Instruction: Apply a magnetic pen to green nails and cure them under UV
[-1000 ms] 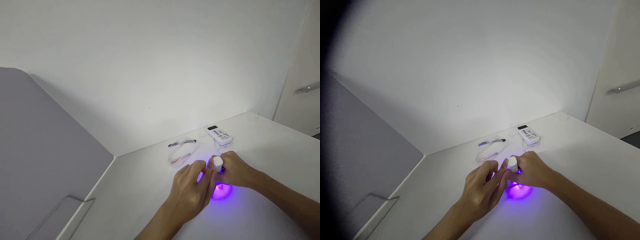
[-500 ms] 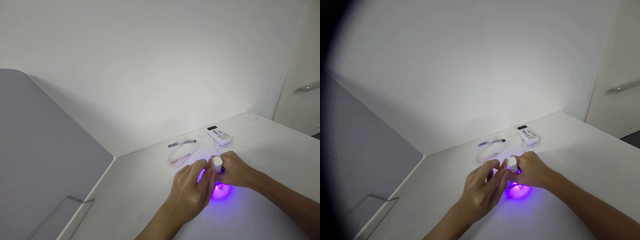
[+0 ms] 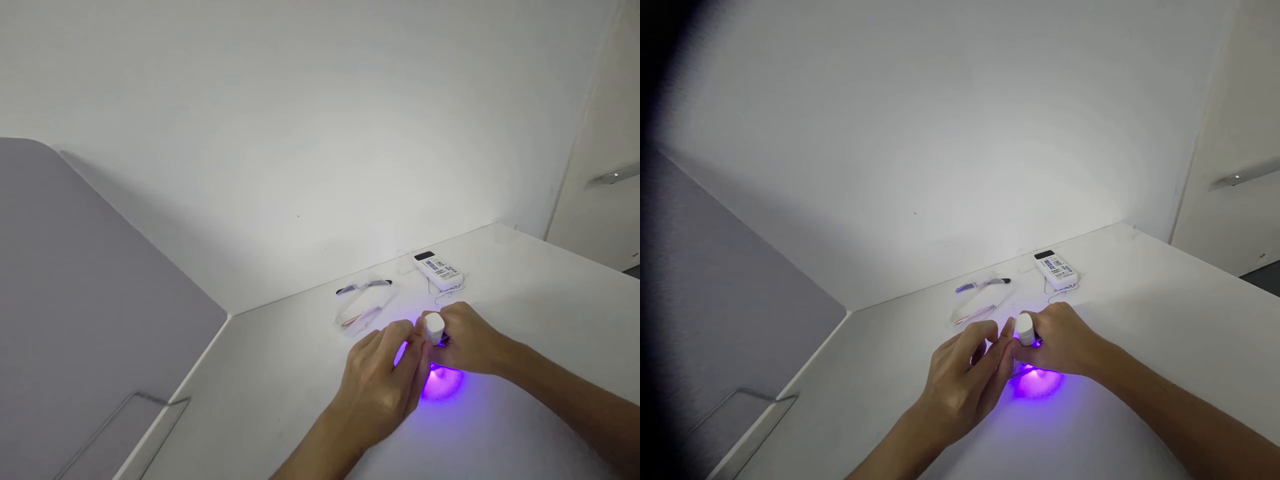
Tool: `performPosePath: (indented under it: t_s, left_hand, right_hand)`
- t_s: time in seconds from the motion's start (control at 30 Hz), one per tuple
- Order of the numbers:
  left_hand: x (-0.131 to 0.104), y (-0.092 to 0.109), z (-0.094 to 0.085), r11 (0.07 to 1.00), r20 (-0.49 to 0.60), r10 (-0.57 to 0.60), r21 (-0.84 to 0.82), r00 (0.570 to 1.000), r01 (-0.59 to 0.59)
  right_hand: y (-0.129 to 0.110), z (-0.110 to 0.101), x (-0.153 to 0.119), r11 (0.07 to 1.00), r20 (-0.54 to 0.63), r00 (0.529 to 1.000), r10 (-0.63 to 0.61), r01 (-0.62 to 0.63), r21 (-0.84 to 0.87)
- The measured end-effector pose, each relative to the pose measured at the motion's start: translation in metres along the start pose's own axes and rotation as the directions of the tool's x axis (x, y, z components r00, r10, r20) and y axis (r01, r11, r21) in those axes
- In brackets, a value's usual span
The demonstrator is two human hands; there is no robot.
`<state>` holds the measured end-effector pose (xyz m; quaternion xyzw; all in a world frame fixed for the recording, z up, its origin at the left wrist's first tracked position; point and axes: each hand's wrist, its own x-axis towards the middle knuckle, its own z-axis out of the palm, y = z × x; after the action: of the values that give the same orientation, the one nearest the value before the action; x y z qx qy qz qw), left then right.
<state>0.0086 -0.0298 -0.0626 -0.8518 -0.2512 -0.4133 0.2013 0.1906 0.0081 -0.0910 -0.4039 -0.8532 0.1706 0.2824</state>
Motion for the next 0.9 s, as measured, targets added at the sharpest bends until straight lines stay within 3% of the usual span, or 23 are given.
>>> performPosePath:
  t_s: [0.47, 0.9]
  left_hand:
    - [0.0020, 0.0008, -0.0008, 0.999, 0.009, 0.009, -0.042, 1.000, -0.008]
    - [-0.0008, 0.0019, -0.0012, 0.999, -0.036, 0.017, 0.035, 0.999, -0.015]
  right_hand:
    - [0.0020, 0.0014, -0.0001, 0.999, -0.010, 1.000, -0.015, 0.015, -0.047]
    - [-0.0030, -0.0012, 0.0002, 0.999, 0.008, 1.000, -0.009, 0.009, -0.035]
